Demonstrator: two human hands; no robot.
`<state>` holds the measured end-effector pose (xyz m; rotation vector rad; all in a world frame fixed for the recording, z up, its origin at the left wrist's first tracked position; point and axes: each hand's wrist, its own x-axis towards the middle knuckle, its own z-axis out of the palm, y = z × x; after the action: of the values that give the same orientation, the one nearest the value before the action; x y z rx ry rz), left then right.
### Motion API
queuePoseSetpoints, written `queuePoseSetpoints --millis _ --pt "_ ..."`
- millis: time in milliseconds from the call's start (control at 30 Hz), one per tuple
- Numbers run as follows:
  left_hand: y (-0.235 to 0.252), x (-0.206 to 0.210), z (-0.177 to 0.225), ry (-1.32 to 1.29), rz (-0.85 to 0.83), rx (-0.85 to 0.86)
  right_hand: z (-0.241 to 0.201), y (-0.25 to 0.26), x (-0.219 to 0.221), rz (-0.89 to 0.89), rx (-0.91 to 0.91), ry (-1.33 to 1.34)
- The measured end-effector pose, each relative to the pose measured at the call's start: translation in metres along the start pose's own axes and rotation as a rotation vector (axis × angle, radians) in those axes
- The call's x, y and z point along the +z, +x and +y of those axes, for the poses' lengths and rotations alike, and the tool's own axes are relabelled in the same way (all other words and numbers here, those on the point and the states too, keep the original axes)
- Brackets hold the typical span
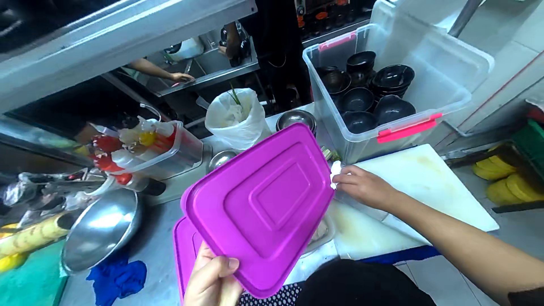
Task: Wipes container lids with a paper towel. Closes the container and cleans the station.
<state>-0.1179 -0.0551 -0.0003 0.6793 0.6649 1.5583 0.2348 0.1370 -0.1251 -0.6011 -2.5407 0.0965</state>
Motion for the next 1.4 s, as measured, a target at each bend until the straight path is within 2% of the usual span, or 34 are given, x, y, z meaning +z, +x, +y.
queuePoseSetpoints --millis 267,400,500,633,767,833,900,1000,1100,1167,1300,1400 --pt "-0.041 -0.031 0.004 0.008 0.061 -0.033 0.001 0.029 -0.01 -0.05 -0.093 -0.04" --pt "-0.063 -0.037 0.002 0.042 0.021 -0.106 0.002 0.049 -0.014 -0.003 -0.135 -0.028" --pt "-0.077 -0.039 -0.009 0.023 0.051 -0.117 0.011 0.069 -0.021 0.027 -0.13 -0.021" --pt "-0.08 -0.049 -0.01 0.005 0.054 -0.093 0.009 0.09 -0.021 0.117 -0.12 -0.037" --pt "-0.08 -0.054 -0.009 0.02 0.097 -0.099 0.003 0.102 -0.023 0.392 0.082 -0.003" --pt "-0.083 -0.049 0.002 0.155 0.185 0.0 -0.005 0.102 -0.033 0.538 0.242 0.096" --pt "-0.085 -0.041 0.019 0.297 0.263 0.136 -0.019 0.089 -0.041 0.599 0.418 0.262" --pt "-0.075 -0.031 0.036 0.486 0.359 0.333 -0.044 0.051 -0.035 0.545 0.574 0.507" --pt "-0.05 -0.027 0.03 0.728 0.331 0.46 -0.066 0.009 -0.011 0.459 0.651 0.671" --pt "-0.033 -0.032 0.013 1.055 0.236 0.452 -0.075 -0.015 0.003 0.412 0.675 0.737" --pt "-0.007 -0.047 -0.055 1.694 -0.172 0.339 -0.084 -0.041 0.011 0.4 0.714 0.742" --pt "-0.008 -0.053 -0.113 1.914 -0.331 0.318 -0.084 -0.046 0.009 0.389 0.781 0.726"
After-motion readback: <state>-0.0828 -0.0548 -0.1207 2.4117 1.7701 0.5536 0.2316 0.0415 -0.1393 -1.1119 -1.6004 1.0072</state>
